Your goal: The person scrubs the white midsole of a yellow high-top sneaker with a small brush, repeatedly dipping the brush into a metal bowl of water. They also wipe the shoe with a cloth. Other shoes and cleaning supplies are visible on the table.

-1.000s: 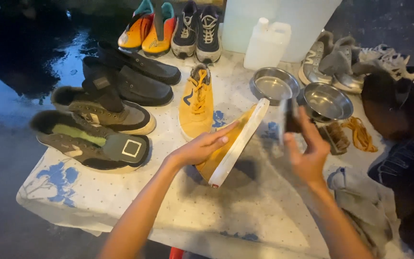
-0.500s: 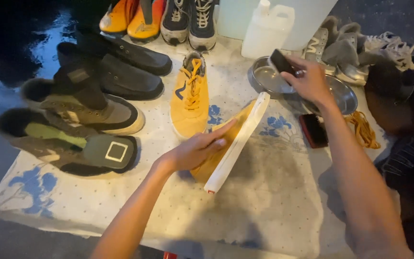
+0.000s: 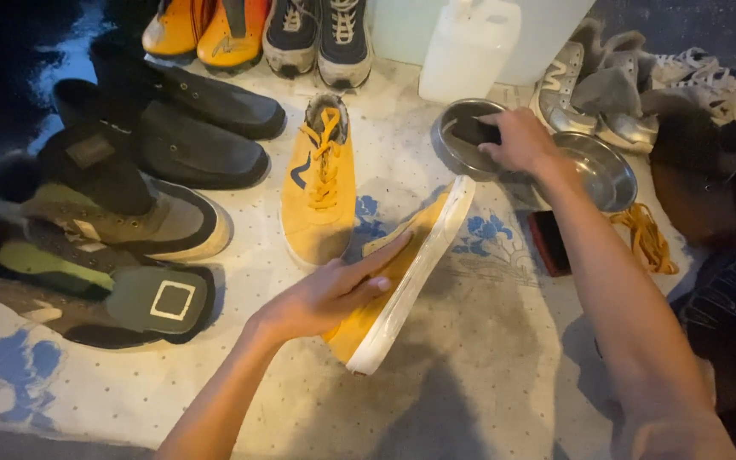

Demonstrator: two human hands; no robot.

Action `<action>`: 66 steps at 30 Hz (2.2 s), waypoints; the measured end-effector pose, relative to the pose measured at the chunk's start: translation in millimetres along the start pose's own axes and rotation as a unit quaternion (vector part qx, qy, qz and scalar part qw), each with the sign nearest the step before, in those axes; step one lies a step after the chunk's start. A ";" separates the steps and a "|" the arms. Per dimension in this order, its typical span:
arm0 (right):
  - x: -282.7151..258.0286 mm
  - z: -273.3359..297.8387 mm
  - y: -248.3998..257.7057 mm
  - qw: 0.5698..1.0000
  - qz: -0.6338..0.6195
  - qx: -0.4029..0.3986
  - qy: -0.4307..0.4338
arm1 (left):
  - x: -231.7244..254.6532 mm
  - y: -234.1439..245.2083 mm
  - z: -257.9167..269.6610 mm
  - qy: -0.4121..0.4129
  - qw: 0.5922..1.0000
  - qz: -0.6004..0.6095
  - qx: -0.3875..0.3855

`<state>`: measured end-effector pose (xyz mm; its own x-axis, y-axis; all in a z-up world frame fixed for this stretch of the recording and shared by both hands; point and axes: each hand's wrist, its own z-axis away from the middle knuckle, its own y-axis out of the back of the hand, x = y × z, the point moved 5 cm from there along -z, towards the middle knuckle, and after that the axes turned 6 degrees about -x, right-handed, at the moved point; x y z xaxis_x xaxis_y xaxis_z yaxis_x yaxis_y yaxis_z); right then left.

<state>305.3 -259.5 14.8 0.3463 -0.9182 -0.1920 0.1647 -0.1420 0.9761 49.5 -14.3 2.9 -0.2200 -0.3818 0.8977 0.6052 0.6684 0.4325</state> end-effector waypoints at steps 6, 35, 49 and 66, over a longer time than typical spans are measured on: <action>-22.3 37.4 33.1 0.997 -0.055 0.031 0.036 | -0.8 2.8 -2.3 -0.024 1.000 0.010 0.004; 79.3 402.2 -87.7 0.949 0.206 0.236 -0.031 | 8.4 -19.0 0.6 -0.072 0.987 0.141 0.030; -96.1 270.1 2.8 0.862 -0.132 0.442 0.210 | 9.1 -22.2 -2.2 -0.075 0.981 0.177 0.024; -159.2 260.2 -24.9 0.887 0.008 0.391 0.247 | 12.3 -16.8 2.4 -0.077 0.991 0.098 0.041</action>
<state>5.8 -205.9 47.6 0.7369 -0.6759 -0.0111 -0.4668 -0.5207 0.7148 34.8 -28.7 6.9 -0.2220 -0.1421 0.9646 0.5852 0.7719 0.2484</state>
